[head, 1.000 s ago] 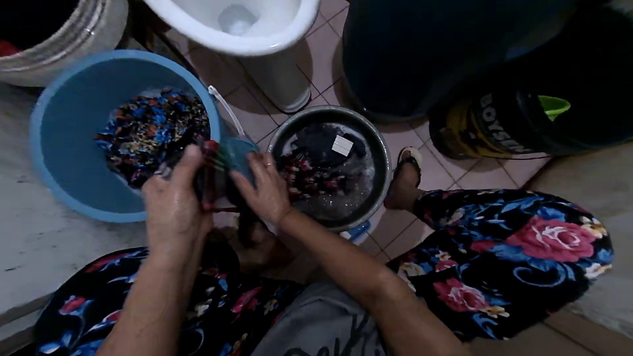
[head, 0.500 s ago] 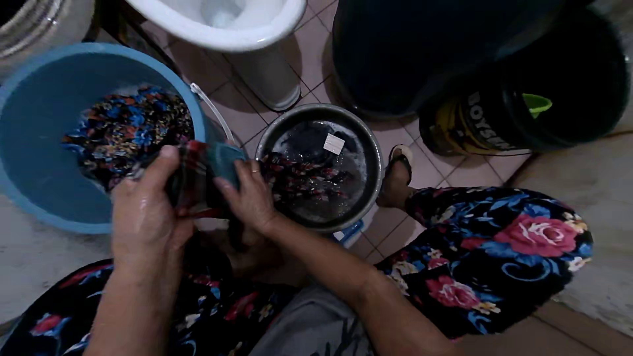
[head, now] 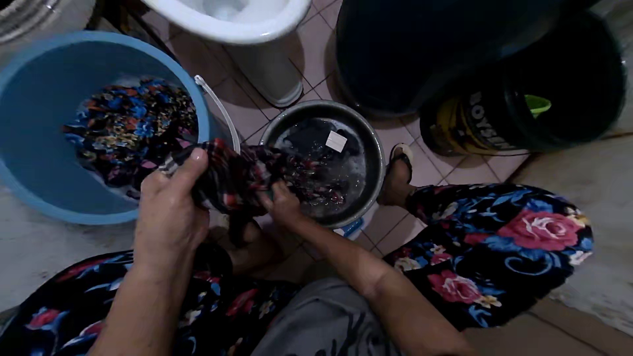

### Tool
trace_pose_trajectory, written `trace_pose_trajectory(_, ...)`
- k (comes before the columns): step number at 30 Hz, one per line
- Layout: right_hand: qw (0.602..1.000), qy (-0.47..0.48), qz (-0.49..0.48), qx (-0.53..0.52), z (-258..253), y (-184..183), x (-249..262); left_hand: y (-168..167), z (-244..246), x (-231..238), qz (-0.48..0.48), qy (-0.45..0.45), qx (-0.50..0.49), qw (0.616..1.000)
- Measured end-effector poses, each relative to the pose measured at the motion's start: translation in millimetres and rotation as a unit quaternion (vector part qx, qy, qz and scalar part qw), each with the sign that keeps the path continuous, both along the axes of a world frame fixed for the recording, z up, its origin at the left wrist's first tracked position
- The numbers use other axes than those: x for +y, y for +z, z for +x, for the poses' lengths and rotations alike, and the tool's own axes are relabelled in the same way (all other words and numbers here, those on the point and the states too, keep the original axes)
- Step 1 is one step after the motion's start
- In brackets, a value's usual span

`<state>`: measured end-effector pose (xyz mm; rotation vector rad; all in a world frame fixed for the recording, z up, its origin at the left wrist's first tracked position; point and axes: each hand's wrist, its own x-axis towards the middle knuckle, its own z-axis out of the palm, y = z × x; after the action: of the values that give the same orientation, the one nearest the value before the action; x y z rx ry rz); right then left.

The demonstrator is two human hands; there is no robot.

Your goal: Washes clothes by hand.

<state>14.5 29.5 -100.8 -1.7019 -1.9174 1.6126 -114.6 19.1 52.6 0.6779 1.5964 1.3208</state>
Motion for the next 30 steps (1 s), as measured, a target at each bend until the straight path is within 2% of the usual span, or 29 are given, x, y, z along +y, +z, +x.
trace_pose_trajectory(2,0.989,0.062,-0.062,-0.118,37,-35,14,6,-1,-2,0.062,-0.034,-0.034,0.997)
trace_pose_trajectory(3,0.982,0.057,-0.095,-0.152,58,-48,22,8,-6,-6,0.092,-0.054,-0.065,0.992)
trace_pose_trajectory(6,0.978,0.018,-0.143,-0.148,117,-65,46,7,-32,-14,0.201,-0.122,-0.167,0.958)
trace_pose_trajectory(7,0.980,0.013,-0.142,-0.137,131,-64,54,2,-34,-11,0.235,-0.107,-0.187,0.948)
trace_pose_trajectory(8,0.980,0.015,-0.141,-0.143,141,-56,62,-2,-29,-4,0.237,-0.054,-0.195,0.950)
trace_pose_trajectory(9,0.974,0.039,-0.138,-0.176,144,-40,67,-5,-19,2,0.192,0.005,-0.197,0.961)
trace_pose_trajectory(10,0.960,0.082,-0.142,-0.226,142,-16,71,-8,-5,9,0.099,0.041,-0.190,0.976)
trace_pose_trajectory(11,0.942,0.126,-0.145,-0.275,139,7,74,-15,11,13,-0.023,0.048,-0.172,0.984)
trace_pose_trajectory(13,0.922,0.154,-0.156,-0.320,141,36,74,-35,36,17,-0.224,-0.016,-0.119,0.967)
trace_pose_trajectory(14,0.931,0.128,-0.153,-0.306,149,37,74,-40,44,19,-0.267,-0.061,-0.101,0.957)
trace_pose_trajectory(16,0.960,0.051,-0.116,-0.250,168,28,74,-39,48,20,-0.251,-0.134,-0.073,0.956)
trace_pose_trajectory(18,0.986,-0.067,-0.085,-0.128,180,1,67,-30,44,16,-0.152,-0.189,-0.067,0.968)
trace_pose_trajectory(20,0.979,-0.165,-0.111,0.043,169,-10,57,-6,43,11,-0.022,-0.221,-0.096,0.970)
trace_pose_trajectory(22,0.964,-0.179,-0.143,0.134,148,-16,46,14,39,8,0.106,-0.236,-0.159,0.953)
trace_pose_trajectory(24,0.962,-0.157,-0.170,0.145,132,-11,41,23,26,5,0.187,-0.233,-0.188,0.935)
trace_pose_trajectory(26,0.959,-0.165,-0.166,0.160,135,-1,46,29,7,1,0.182,-0.238,-0.148,0.943)
trace_pose_trajectory(28,0.954,-0.189,-0.146,0.183,167,0,58,30,-9,-5,0.098,-0.251,-0.011,0.963)
trace_pose_trajectory(30,0.954,-0.225,-0.158,0.117,206,24,76,28,-16,-13,0.012,-0.256,0.142,0.956)
